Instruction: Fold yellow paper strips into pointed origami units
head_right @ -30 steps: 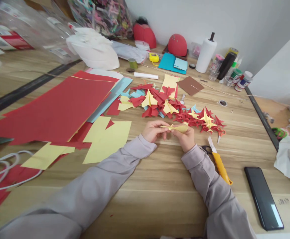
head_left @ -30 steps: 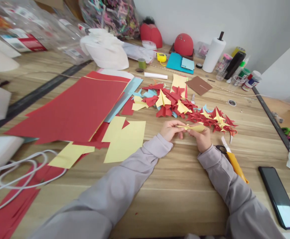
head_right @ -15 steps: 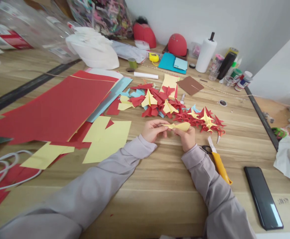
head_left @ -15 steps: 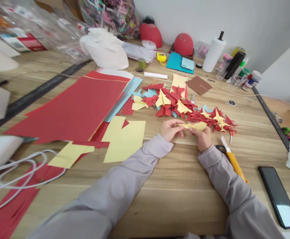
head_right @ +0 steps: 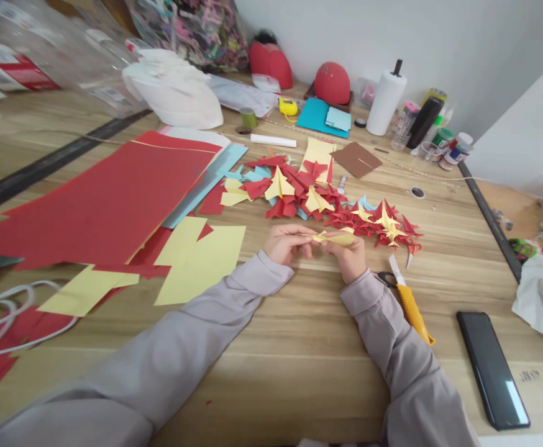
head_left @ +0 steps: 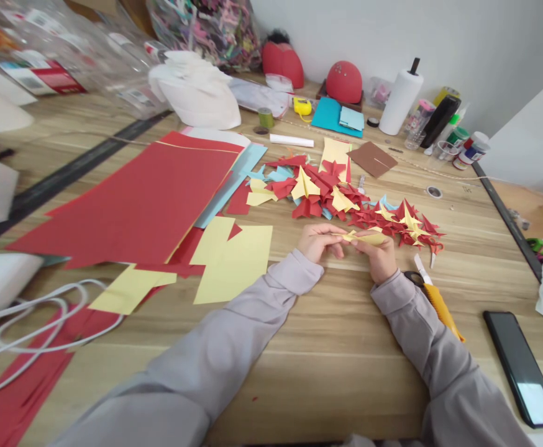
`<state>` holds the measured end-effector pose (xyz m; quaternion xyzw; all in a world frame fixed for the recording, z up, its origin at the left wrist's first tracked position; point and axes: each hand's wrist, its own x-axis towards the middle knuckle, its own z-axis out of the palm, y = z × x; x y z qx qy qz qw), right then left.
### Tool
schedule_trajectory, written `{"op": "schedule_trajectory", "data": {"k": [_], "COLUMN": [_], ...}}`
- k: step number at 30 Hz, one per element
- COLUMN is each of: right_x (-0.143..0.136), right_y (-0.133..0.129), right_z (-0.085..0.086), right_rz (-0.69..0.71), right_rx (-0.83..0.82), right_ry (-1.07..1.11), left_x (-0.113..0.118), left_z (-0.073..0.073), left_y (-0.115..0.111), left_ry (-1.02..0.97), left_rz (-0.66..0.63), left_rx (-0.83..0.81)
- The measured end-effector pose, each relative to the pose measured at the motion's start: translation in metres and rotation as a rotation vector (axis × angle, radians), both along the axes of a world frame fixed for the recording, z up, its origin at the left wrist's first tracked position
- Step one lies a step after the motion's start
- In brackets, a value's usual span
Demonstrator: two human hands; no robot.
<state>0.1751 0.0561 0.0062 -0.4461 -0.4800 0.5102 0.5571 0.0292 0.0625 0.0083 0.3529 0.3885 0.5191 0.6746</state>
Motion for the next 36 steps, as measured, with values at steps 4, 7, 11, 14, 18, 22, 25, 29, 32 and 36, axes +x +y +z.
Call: {"op": "schedule_trajectory", "data": {"k": [4,7,11,14,18,22,25,29,32,36], "right_x": [0.0010,0.0008,0.0001,-0.0003,-0.0001,0.0008,0.0010,0.0009,0.0011,0.0014], "right_y": [0.0009,0.0008,0.0010,0.0013,0.0017,0.0020,0.0022,0.0027,0.0028,0.0026], "right_z": [-0.0007,-0.0009,-0.0005,0.0000,-0.0005,-0.0014,-0.0018,-0.0025,-0.0027,-0.0024], "right_rz": [-0.008,-0.014,-0.026,-0.030,-0.030,-0.024,-0.022,-0.035,-0.030,-0.025], "right_rx": [0.008,0.003,-0.009,-0.024,-0.020,-0.023,-0.036,-0.050,-0.044,-0.039], "right_ry": [-0.001,0.017,0.032,0.029,0.037,0.029,0.013,0.000,0.016,0.051], "left_x": [0.0001,0.0007,0.0022,0.0030,0.0025,0.0008,-0.0002,-0.0007,-0.0002,0.0001], "left_z": [-0.0006,-0.0025,-0.0034,-0.0031,-0.0037,-0.0048,-0.0051,-0.0052,-0.0051,-0.0056], "left_y": [0.0000,-0.0006,-0.0021,-0.0026,-0.0020,-0.0009,-0.0003,-0.0003,-0.0006,-0.0011], "left_ry": [-0.008,0.004,0.048,0.066,0.048,0.026,0.018,-0.011,-0.041,-0.082], "left_rz": [-0.012,-0.009,0.029,0.053,0.044,0.017,0.008,-0.003,-0.005,-0.013], "left_rx": [0.010,0.024,0.074,0.106,0.092,0.067,0.056,0.053,0.057,0.074]}}
